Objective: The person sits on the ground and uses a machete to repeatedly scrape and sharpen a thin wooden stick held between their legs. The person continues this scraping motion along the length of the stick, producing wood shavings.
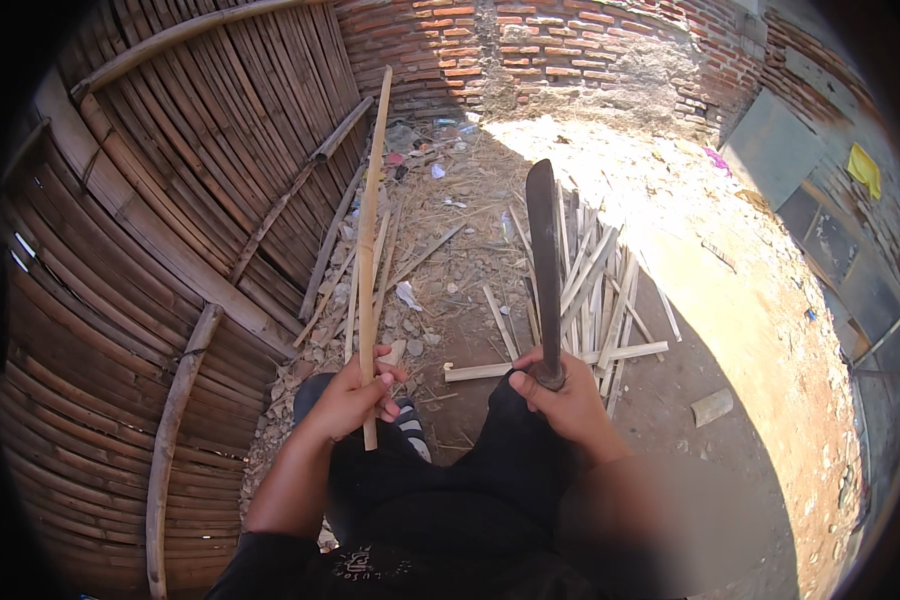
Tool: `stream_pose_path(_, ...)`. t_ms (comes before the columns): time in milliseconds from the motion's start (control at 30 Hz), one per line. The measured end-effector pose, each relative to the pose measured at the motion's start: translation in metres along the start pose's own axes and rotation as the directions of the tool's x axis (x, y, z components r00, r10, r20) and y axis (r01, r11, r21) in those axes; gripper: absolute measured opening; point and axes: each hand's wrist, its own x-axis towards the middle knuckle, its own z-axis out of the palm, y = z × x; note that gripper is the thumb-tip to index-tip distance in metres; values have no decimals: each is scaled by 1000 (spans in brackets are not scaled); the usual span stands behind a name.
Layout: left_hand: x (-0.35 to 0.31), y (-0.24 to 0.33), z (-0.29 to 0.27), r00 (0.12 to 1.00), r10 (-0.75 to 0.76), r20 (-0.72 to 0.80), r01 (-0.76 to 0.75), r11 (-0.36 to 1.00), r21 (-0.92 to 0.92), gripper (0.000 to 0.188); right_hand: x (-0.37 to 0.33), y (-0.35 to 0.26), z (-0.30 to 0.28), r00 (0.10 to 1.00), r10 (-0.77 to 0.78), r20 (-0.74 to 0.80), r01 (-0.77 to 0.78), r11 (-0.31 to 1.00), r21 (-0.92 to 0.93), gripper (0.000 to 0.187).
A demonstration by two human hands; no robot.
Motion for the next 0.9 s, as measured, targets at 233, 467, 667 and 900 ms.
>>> stream_pose_path(233, -126, -82, -48, 814, 28, -580, 47, 992, 114, 28, 53, -12, 35, 952, -264, 153, 301, 896, -326, 31)
stream_pose_path(467, -171, -125, -24, 638, 228, -736, 306, 802, 513, 44, 119, -15, 96, 877, -216, 430, 435, 736, -519, 45)
stream_pose_path(667, -172, -120, -20, 711, 145, -688, 358, 768, 531, 50, 148, -5, 125, 798, -165, 580, 568, 526, -633, 45)
stream_pose_path(900, -166, -117, -16, 769, 193, -609, 365, 650, 667, 48, 157, 33, 106, 821, -71, 566, 532, 452, -716, 43)
